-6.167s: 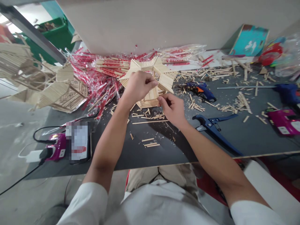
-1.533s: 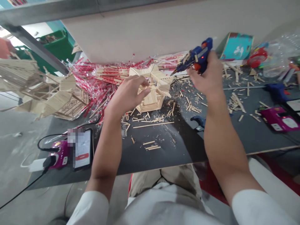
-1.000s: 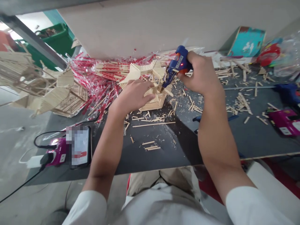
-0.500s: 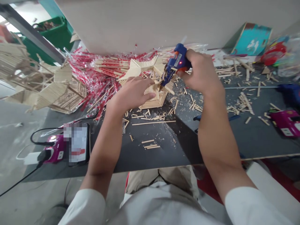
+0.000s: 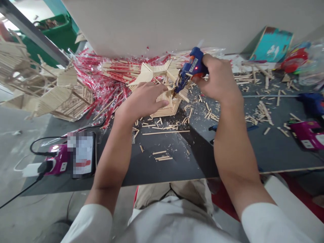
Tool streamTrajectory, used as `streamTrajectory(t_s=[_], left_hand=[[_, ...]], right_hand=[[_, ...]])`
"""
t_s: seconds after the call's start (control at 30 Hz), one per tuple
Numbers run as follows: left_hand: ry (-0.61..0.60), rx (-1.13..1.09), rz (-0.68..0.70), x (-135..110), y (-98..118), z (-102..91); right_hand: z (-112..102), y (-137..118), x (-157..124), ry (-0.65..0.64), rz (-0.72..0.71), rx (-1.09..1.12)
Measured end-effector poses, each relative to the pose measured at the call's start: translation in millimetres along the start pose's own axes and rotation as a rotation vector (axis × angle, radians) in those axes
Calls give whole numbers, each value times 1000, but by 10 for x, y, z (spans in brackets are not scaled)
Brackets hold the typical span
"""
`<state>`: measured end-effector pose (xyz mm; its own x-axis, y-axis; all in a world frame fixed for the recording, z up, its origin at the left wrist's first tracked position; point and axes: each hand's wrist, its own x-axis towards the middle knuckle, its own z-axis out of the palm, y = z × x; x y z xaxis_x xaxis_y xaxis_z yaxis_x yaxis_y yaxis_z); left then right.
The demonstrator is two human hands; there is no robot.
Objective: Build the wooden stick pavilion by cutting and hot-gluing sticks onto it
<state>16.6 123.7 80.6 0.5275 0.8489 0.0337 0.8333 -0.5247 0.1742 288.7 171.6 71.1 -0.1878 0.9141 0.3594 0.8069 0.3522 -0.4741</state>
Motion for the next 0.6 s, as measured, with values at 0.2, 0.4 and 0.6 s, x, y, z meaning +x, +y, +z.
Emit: streamTrajectory(t_s=[0.2,0.4,0.6], left_hand=[[-25,11,-20,-5,44,-41],[-15,30,-16,-6,54,-53],[-28,19,-17,0,37,-35]], right_hand=[[7,-11,4,1,-18,2],[14,-14,7,1,0,23],[13,-22,6,7,5,38]])
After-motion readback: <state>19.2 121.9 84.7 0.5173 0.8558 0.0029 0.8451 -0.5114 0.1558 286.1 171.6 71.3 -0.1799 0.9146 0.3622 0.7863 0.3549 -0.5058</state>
